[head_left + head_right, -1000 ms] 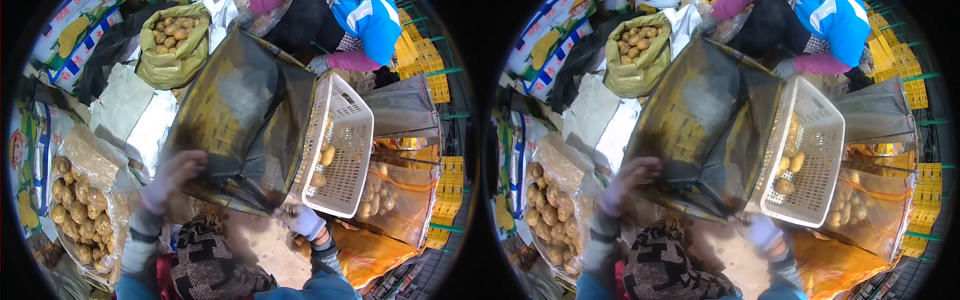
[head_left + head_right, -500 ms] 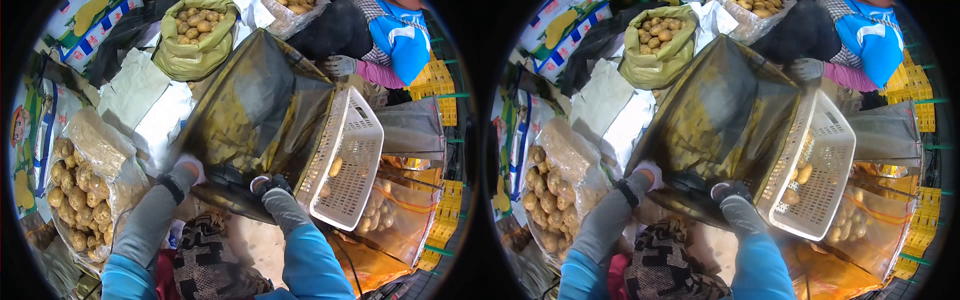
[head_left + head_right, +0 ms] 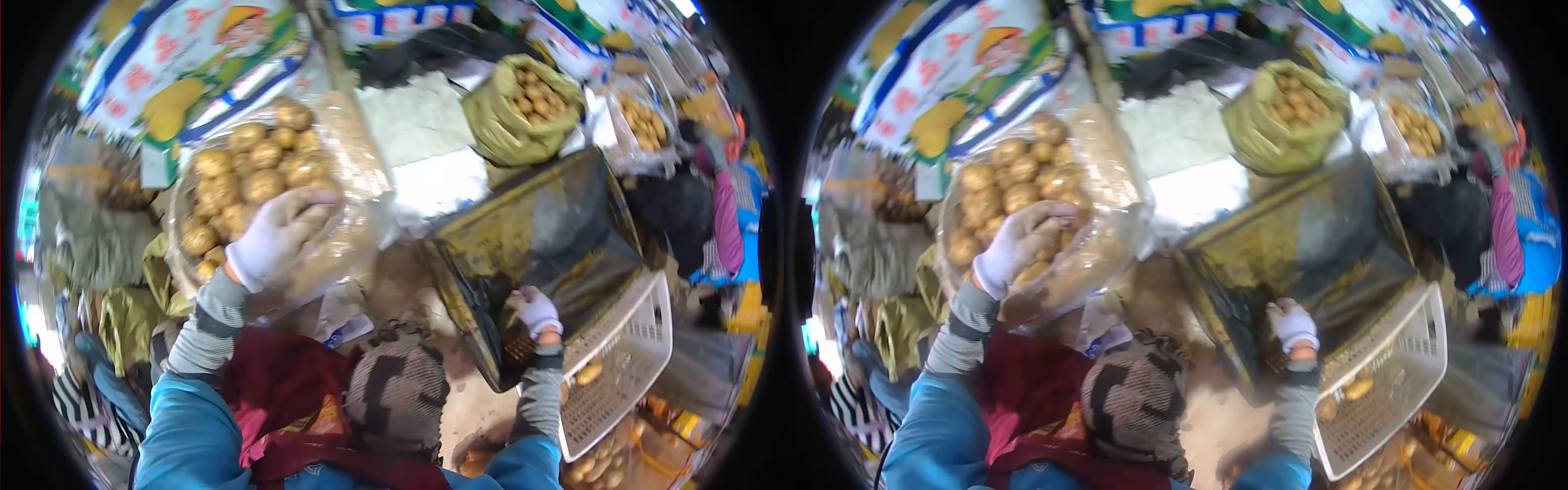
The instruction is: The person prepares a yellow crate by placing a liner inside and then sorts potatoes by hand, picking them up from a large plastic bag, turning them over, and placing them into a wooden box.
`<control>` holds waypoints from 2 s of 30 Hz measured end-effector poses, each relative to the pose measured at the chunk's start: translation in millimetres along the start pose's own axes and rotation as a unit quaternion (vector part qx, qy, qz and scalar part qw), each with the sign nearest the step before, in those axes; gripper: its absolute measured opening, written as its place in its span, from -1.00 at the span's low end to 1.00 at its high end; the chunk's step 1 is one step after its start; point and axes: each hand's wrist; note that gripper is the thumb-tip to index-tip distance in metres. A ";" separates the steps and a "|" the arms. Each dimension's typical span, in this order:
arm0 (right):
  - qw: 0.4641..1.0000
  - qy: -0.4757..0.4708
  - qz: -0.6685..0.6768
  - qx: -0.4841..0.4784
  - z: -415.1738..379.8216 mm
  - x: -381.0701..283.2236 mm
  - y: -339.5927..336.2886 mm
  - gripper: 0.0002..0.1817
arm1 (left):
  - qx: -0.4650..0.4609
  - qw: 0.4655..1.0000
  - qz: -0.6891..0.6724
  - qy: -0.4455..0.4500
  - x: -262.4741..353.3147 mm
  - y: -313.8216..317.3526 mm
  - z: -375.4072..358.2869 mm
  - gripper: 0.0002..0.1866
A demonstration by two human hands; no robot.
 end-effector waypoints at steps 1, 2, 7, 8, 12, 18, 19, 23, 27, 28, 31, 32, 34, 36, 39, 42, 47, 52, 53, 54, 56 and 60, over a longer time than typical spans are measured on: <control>0.998 -0.015 0.061 0.017 -13.8 -36.7 -33.8 -0.62 | 0.074 0.993 0.084 -0.034 -5.3 -31.0 -23.6 -0.66; 0.990 -0.055 0.129 0.007 -23.2 -63.1 -61.8 -0.70 | 0.126 0.987 0.097 -0.039 -21.7 -60.6 -47.0 -0.66; 0.957 -0.201 0.207 0.021 -56.2 -207.8 -143.1 -0.71 | 0.310 0.925 -0.221 -0.002 -4.2 -131.7 -148.4 -0.52; 0.946 -0.270 0.180 0.025 -66.5 -246.4 -149.9 -0.70 | 0.314 0.913 -0.258 0.032 -4.2 -135.9 -159.6 -0.51; 0.924 -0.379 -0.008 -0.060 -113.9 -384.6 -130.9 -0.70 | 0.291 0.887 -0.343 0.107 -21.6 -163.4 -182.6 -0.50; 0.835 -0.349 -0.307 -0.295 -123.7 -427.5 107.4 -0.54 | 0.317 0.837 -0.439 0.077 -44.2 -181.0 -223.1 -0.49; 0.808 -0.358 -0.332 -0.329 -89.0 -376.6 193.4 -0.51 | 0.326 0.834 -0.433 0.102 -44.8 -180.6 -229.3 -0.48; 0.824 -0.210 -0.338 -0.403 -134.9 -283.2 347.4 -0.52 | 0.338 0.824 -0.444 0.091 -49.2 -189.7 -244.6 -0.52; 0.841 -0.157 -0.316 -0.409 -196.1 -252.8 392.0 -0.52 | 0.366 0.800 -0.473 0.055 -61.6 -194.7 -248.8 -0.57; 0.846 -0.150 -0.310 -0.408 -204.4 -253.9 396.6 -0.53 | 0.425 0.790 -0.441 0.024 -61.9 -192.7 -243.5 -0.56; 0.852 -0.130 -0.296 -0.412 -219.0 -260.5 405.6 -0.53 | 0.373 0.778 -0.506 -0.006 -79.0 -210.8 -226.5 -0.51; 0.851 -0.124 -0.294 -0.416 -221.3 -264.2 407.9 -0.53 | 0.393 0.779 -0.488 -0.032 -83.7 -213.9 -217.0 -0.51; 0.849 -0.114 -0.289 -0.428 -223.2 -271.3 411.9 -0.54 | 0.430 0.779 -0.448 -0.084 -87.2 -219.5 -200.6 -0.51; 0.844 -0.108 -0.290 -0.439 -223.6 -275.1 413.8 -0.54 | 0.390 0.776 -0.491 -0.075 -99.4 -235.2 -189.9 -0.52; 0.838 -0.106 -0.294 -0.447 -208.6 -282.3 413.1 -0.54 | 0.329 0.786 -0.521 -0.049 -110.4 -262.9 -175.3 -0.54; 0.843 -0.119 -0.294 -0.434 -178.6 -293.9 407.7 -0.55 | 0.280 0.799 -0.533 -0.005 -111.8 -281.6 -164.5 -0.53; 0.834 -0.140 -0.319 -0.428 -101.0 -316.0 378.2 -0.55 | 0.284 0.798 -0.528 0.059 -65.9 -251.0 -143.9 -0.57; 0.838 -0.155 -0.299 -0.429 -18.0 -348.8 284.0 -0.55 | 0.283 0.836 -0.456 0.112 -63.2 -220.2 -151.8 -0.62; 0.847 -0.161 -0.266 -0.431 -11.0 -355.8 253.5 -0.55 | 0.265 0.816 -0.501 0.111 -56.7 -221.9 -159.0 -0.63; 0.858 -0.177 -0.218 -0.429 -14.4 -364.1 214.5 -0.55 | 0.244 0.796 -0.543 0.111 -46.8 -226.8 -166.5 -0.63; 0.883 -0.237 -0.063 -0.400 -54.4 -397.5 130.6 -0.62 | 0.248 0.820 -0.493 0.153 -19.8 -228.6 -186.5 -0.59; 0.857 -0.266 0.314 -0.309 -50.7 -414.5 115.2 -0.85 | 0.269 0.827 -0.476 0.131 -38.9 -232.7 -202.3 -0.55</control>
Point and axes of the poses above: each hand's wrist, its own z-axis towards the middle knuckle, its own y-axis out of the palm, x = y × z, and after that the axes turned 3 degrees about z, right-handed
